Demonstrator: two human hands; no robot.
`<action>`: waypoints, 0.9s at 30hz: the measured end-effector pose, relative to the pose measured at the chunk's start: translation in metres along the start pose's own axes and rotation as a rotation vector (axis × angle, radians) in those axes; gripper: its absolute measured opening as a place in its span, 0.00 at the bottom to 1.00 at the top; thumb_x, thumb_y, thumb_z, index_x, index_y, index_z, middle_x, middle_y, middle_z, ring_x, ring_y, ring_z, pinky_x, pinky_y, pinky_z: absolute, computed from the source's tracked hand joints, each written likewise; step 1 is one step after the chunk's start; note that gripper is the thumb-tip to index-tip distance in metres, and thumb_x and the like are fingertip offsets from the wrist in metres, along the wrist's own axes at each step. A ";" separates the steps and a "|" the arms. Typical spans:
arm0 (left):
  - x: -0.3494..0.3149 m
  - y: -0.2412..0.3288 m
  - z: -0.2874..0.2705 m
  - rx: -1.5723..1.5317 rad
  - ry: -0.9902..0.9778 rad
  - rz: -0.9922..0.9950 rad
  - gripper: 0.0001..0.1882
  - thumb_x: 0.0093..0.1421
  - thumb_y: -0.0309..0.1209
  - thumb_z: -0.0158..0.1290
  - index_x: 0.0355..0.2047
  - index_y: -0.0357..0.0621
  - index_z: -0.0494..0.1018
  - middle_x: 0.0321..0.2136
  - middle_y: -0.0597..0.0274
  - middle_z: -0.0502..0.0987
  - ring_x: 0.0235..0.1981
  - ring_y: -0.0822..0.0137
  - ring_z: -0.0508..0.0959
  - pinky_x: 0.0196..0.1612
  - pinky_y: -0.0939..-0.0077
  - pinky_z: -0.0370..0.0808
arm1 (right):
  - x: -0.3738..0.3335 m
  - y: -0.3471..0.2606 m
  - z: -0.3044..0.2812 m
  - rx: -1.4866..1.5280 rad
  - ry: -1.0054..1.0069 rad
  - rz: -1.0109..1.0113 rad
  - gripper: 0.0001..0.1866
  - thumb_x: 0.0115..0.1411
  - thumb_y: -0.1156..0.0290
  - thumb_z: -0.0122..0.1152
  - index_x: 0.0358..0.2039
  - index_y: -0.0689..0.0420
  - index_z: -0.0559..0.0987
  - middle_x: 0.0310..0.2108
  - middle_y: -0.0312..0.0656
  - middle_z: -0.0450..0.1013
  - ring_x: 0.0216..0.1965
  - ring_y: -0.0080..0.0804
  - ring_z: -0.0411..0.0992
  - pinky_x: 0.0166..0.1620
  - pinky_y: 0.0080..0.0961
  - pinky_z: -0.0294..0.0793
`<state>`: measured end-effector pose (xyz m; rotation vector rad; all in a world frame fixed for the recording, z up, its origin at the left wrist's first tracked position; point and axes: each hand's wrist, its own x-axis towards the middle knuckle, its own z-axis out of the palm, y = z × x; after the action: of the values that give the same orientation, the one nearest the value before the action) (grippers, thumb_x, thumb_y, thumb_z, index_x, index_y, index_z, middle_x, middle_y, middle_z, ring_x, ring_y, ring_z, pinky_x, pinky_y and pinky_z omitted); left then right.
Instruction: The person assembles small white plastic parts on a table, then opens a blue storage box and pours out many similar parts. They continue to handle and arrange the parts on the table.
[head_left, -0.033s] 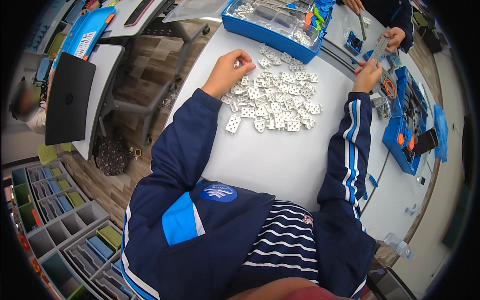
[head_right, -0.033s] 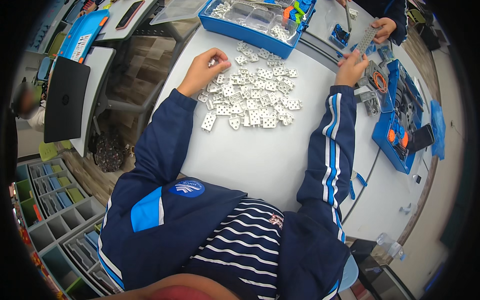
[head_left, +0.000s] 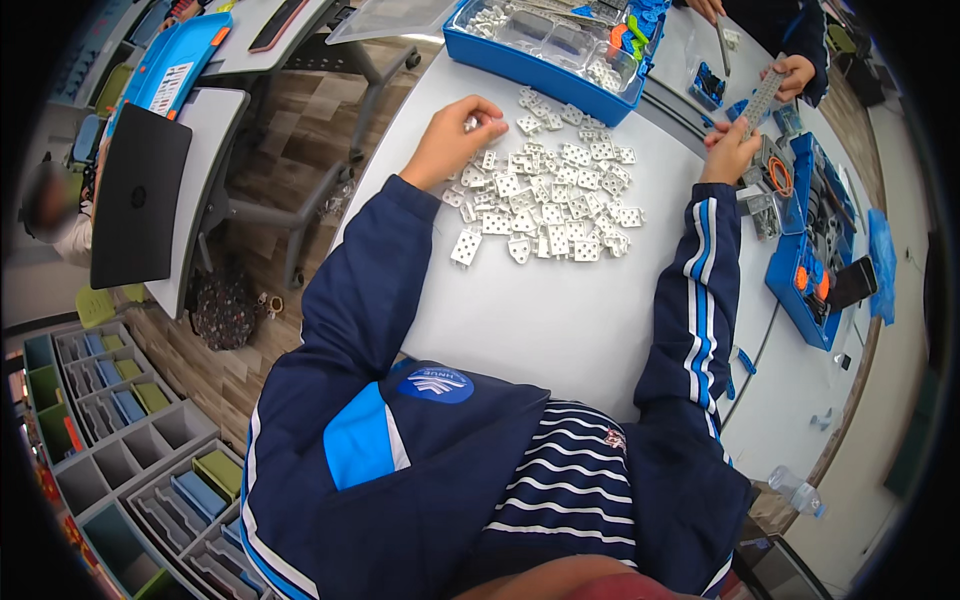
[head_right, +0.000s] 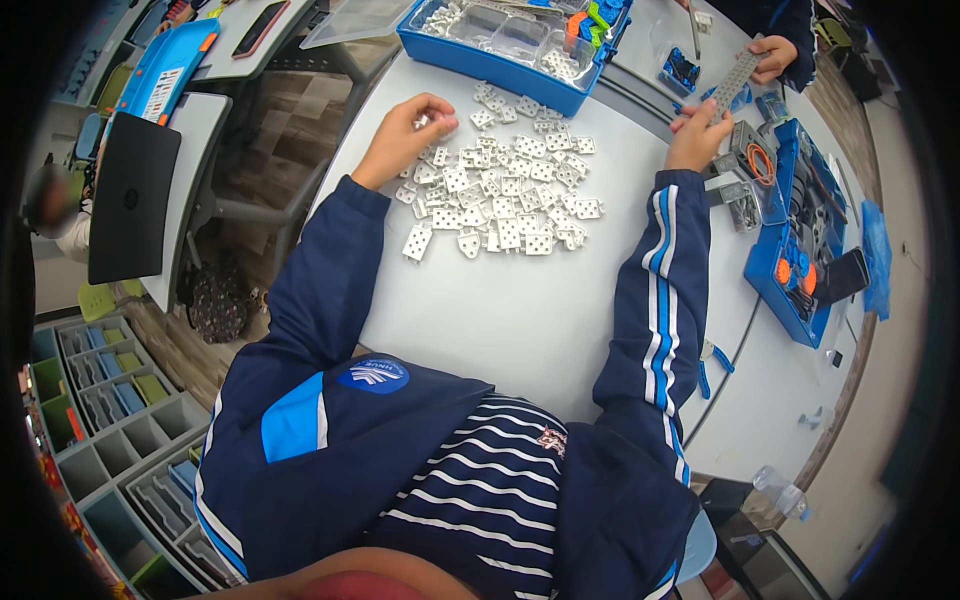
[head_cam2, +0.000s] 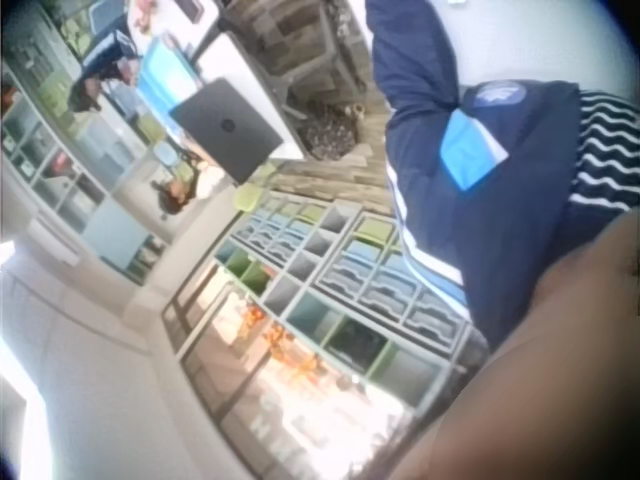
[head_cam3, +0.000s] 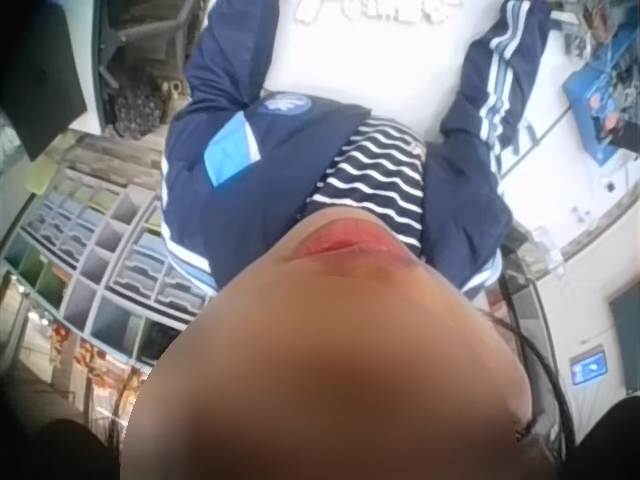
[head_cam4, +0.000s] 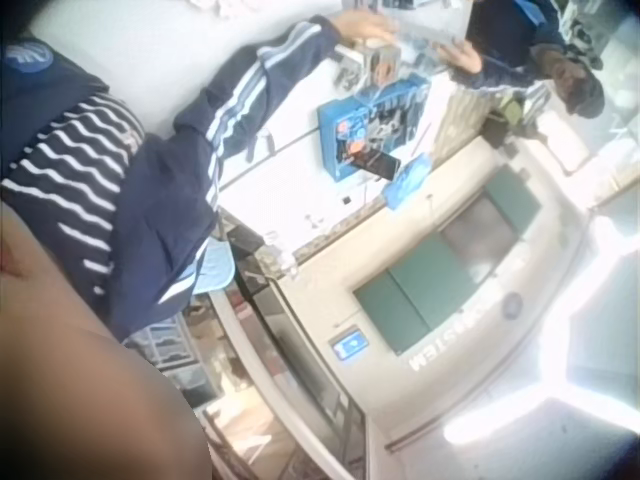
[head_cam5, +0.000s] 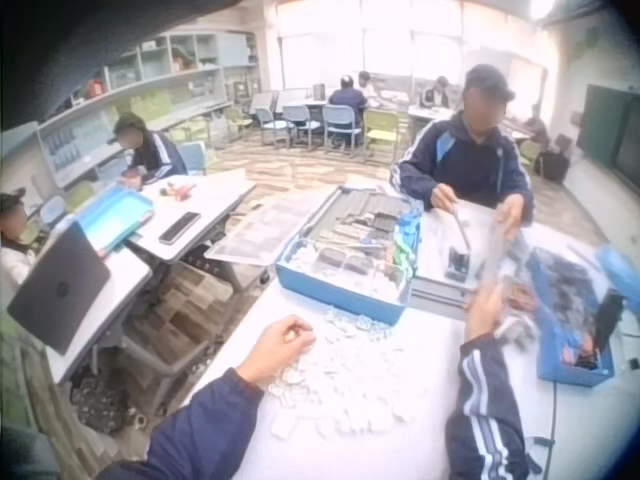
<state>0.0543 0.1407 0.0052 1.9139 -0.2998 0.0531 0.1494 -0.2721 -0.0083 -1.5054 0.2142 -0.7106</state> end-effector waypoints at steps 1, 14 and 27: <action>0.002 -0.001 -0.005 -0.098 0.005 -0.010 0.12 0.67 0.35 0.60 0.40 0.37 0.78 0.31 0.69 0.75 0.35 0.73 0.73 0.37 0.79 0.70 | -0.006 0.000 0.005 0.050 -0.021 0.017 0.27 0.74 0.54 0.52 0.61 0.61 0.61 0.31 0.42 0.75 0.19 0.21 0.67 0.23 0.19 0.66; 0.133 0.041 -0.030 -0.139 0.171 0.016 0.10 0.65 0.31 0.55 0.39 0.37 0.80 0.32 0.54 0.76 0.31 0.63 0.75 0.35 0.68 0.73 | -0.023 0.015 0.024 -0.184 -0.176 -0.053 0.19 0.74 0.56 0.52 0.51 0.59 0.76 0.24 0.31 0.75 0.23 0.14 0.66 0.27 0.16 0.64; 0.168 -0.007 0.013 0.478 0.172 0.565 0.05 0.63 0.21 0.45 0.36 0.37 0.72 0.36 0.43 0.73 0.41 0.41 0.75 0.44 0.55 0.71 | -0.024 0.012 0.020 -0.183 -0.249 -0.014 0.16 0.73 0.60 0.53 0.40 0.58 0.84 0.23 0.28 0.73 0.24 0.13 0.64 0.28 0.17 0.62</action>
<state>0.2166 0.0998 0.0248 2.2145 -0.7544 0.7162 0.1455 -0.2432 -0.0246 -1.7555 0.0812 -0.5185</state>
